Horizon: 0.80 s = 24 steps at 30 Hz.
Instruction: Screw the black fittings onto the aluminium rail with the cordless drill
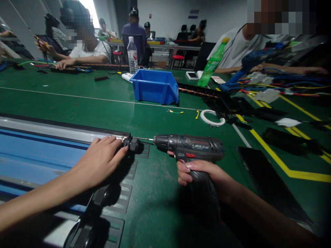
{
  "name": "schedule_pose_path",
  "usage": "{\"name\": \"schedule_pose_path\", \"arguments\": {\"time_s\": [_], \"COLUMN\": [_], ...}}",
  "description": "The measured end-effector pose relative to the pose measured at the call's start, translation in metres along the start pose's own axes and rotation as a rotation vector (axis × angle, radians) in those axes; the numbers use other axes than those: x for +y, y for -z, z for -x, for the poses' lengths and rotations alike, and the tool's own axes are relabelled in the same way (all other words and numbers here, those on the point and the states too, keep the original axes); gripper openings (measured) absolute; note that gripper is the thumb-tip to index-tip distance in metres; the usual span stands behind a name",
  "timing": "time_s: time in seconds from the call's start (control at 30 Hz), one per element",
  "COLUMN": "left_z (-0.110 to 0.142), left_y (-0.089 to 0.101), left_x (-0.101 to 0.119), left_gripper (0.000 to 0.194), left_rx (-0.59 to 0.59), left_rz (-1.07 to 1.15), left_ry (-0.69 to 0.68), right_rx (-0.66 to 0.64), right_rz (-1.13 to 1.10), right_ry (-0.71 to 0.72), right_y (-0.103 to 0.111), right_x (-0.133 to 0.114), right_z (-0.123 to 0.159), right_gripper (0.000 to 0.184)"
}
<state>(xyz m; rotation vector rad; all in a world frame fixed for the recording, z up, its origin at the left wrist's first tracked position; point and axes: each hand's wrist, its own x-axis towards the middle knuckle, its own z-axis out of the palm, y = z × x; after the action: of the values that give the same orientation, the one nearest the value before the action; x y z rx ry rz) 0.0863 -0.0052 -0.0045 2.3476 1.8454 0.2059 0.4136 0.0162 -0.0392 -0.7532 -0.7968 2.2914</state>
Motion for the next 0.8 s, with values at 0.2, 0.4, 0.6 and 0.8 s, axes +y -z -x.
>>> {"name": "schedule_pose_path", "arguments": {"time_s": [0.2,0.4,0.6,0.8], "left_z": [-0.0001,-0.0003,-0.0002,-0.0005], "left_y": [-0.0001,0.0001,-0.0003,0.0003], "left_x": [-0.0003,0.0003,-0.0003,-0.0002], "left_gripper": [0.039,0.040,0.040,0.040], "left_rx": [-0.002,-0.019,-0.013,-0.023], "left_rz": [-0.004,-0.018,-0.013,-0.010], "left_ry": [-0.009,0.005,0.000,0.003], "right_rx": [-0.035,-0.032,-0.008,-0.033], "right_rz": [-0.022,-0.023,-0.026,-0.013], "right_ry": [-0.001,-0.004,-0.009,0.010], "right_y": [0.0019,-0.0005,-0.0010,-0.0011], "right_x": [0.0005,-0.0003,-0.0002,0.0000], "right_z": [-0.0002,-0.0005,-0.0010,-0.0008], "right_gripper": [0.042,0.041,0.042,0.036]}}
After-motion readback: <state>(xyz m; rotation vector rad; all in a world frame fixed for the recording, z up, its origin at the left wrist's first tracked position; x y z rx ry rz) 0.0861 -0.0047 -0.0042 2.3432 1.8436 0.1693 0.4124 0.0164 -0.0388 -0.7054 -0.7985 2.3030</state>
